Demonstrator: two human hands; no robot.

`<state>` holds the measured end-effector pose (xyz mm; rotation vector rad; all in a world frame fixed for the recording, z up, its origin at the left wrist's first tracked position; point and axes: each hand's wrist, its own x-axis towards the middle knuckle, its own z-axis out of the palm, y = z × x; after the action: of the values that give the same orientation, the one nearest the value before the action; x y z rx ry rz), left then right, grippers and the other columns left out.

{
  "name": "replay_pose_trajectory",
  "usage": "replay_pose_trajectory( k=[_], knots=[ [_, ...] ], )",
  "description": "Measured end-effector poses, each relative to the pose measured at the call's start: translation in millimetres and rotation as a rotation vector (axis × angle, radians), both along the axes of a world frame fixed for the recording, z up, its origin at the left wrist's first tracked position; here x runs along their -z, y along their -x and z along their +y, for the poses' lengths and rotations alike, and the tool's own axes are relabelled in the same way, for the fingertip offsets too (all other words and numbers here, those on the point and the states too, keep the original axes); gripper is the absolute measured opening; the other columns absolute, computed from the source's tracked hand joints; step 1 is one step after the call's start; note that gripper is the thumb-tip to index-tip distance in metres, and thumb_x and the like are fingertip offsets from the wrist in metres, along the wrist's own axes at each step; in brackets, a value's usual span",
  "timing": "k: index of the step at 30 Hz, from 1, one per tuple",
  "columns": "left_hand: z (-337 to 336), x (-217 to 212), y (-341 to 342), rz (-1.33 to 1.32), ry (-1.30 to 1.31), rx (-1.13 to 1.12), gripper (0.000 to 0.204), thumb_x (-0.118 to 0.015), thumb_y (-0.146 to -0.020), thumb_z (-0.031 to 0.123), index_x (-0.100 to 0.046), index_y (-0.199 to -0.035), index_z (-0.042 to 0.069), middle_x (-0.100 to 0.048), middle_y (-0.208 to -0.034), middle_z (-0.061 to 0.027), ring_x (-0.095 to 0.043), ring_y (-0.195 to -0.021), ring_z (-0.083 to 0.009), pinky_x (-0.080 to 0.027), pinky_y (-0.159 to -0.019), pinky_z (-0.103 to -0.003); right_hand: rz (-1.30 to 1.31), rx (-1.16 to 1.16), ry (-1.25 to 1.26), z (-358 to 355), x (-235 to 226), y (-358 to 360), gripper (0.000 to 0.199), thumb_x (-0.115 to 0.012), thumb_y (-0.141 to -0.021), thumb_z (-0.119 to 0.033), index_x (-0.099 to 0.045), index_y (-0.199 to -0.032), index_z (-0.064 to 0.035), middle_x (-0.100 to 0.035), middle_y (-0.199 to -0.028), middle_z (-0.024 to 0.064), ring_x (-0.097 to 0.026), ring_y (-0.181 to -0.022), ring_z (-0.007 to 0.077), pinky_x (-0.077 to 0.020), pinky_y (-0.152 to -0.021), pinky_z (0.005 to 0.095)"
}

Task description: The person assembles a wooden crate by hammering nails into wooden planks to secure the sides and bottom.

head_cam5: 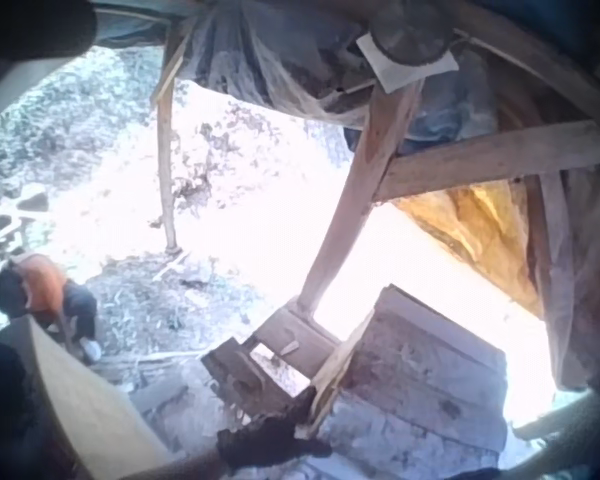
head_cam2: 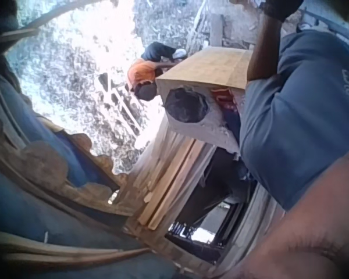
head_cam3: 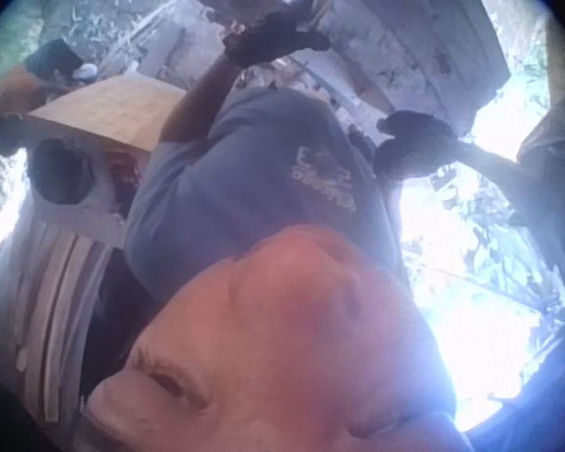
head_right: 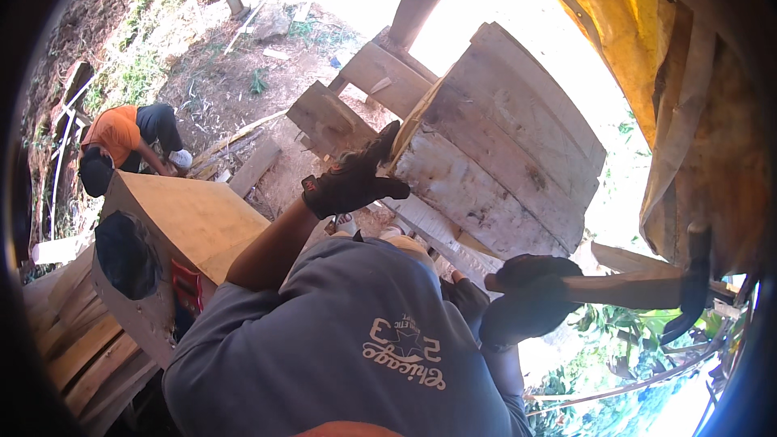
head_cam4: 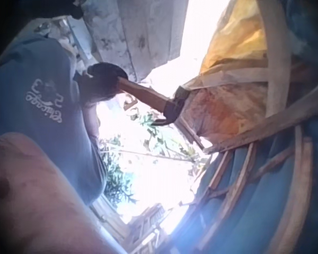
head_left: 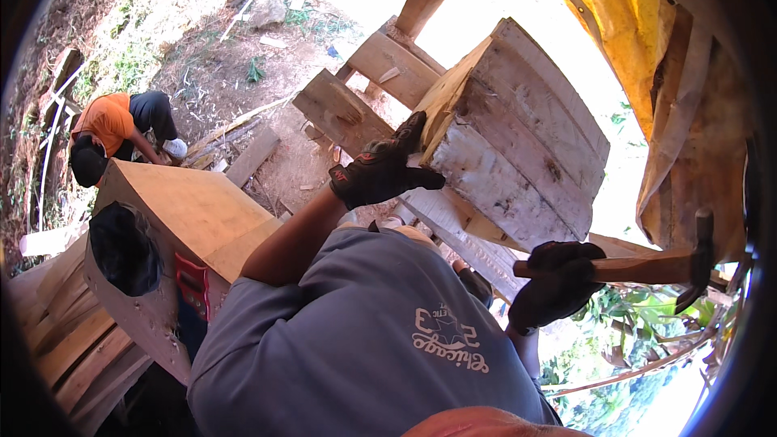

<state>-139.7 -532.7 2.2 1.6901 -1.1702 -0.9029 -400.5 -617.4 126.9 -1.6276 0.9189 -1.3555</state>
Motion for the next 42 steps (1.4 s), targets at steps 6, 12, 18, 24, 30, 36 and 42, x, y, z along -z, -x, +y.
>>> replay_pose_trajectory(
  k=[6,12,18,24,30,36,42],
  knots=[
    [-2,3,6,-0.046,0.004,-0.014,0.125,-0.081,-0.084,0.061,-0.015,-0.165,-0.009,-0.030,-0.167,-0.0334,-0.034,-0.155,-0.0404,-0.032,-0.125,-0.043,1.223,-0.047,0.140,11,40,19,0.018,-0.064,-0.105,-0.023,-0.058,-0.105,-0.0067,-0.057,-0.064,0.0047,-0.060,-0.053,0.0175,-0.0497,-0.052,0.0398],
    [-1,-1,2,-0.073,-0.121,-0.022,0.126,-0.078,-0.084,0.066,-0.017,-0.163,-0.011,-0.029,-0.166,-0.0358,-0.037,-0.153,-0.0432,-0.034,-0.123,-0.044,0.201,0.011,0.062,5,9,13,0.036,-0.046,-0.114,-0.035,-0.055,-0.098,-0.0038,-0.058,-0.066,0.0043,-0.056,-0.046,0.0132,-0.0441,-0.043,0.0237],
    [-4,-13,2,-0.035,-0.216,-0.014,0.114,-0.082,-0.085,0.052,-0.022,-0.165,-0.002,-0.043,-0.160,-0.0320,-0.046,-0.148,-0.0418,-0.041,-0.119,-0.045,1.102,-0.162,0.316,7,56,27,0.024,-0.057,-0.108,-0.028,-0.057,-0.101,-0.0052,-0.058,-0.063,0.0091,-0.061,-0.051,0.0171,-0.0444,-0.046,0.0354],
    [-6,8,5,-0.061,-0.068,-0.044,0.129,-0.075,-0.082,0.072,-0.020,-0.162,-0.013,-0.033,-0.163,-0.0365,-0.042,-0.150,-0.0451,-0.037,-0.122,-0.045,0.052,0.098,-0.205,23,-1,7,0.037,-0.045,-0.113,-0.036,-0.056,-0.103,-0.0022,-0.059,-0.070,0.0048,-0.054,-0.047,0.0126,-0.0409,-0.041,0.0263],
    [-6,3,7,-0.088,-0.126,-0.046,0.118,-0.082,-0.085,0.056,-0.021,-0.164,-0.007,-0.042,-0.160,-0.0333,-0.046,-0.148,-0.0413,-0.041,-0.119,-0.045,1.028,-0.199,0.000,12,41,26,0.042,-0.045,-0.113,-0.044,-0.061,-0.103,-0.0066,-0.052,-0.063,-0.0007,-0.048,-0.045,0.0105,-0.0373,-0.043,0.0306],
    [-2,7,5,-0.057,-0.066,-0.063,0.129,-0.073,-0.083,0.075,-0.022,-0.161,-0.014,-0.033,-0.164,-0.0356,-0.037,-0.153,-0.0446,-0.033,-0.125,-0.045,0.086,0.134,-0.318,9,-25,17,0.036,-0.045,-0.115,-0.034,-0.060,-0.106,-0.0025,-0.057,-0.068,0.0038,-0.055,-0.050,0.0099,-0.0426,-0.045,0.0268],
    [-5,6,6,-0.093,-0.100,-0.037,0.128,-0.072,-0.084,0.075,-0.022,-0.161,-0.014,-0.031,-0.164,-0.0375,-0.036,-0.154,-0.0449,-0.033,-0.124,-0.044,1.230,-0.234,0.018,17,26,7,0.015,-0.062,-0.106,-0.024,-0.061,-0.102,-0.0097,-0.062,-0.066,0.0112,-0.061,-0.053,0.0230,-0.0462,-0.049,0.0393]
  ],
)
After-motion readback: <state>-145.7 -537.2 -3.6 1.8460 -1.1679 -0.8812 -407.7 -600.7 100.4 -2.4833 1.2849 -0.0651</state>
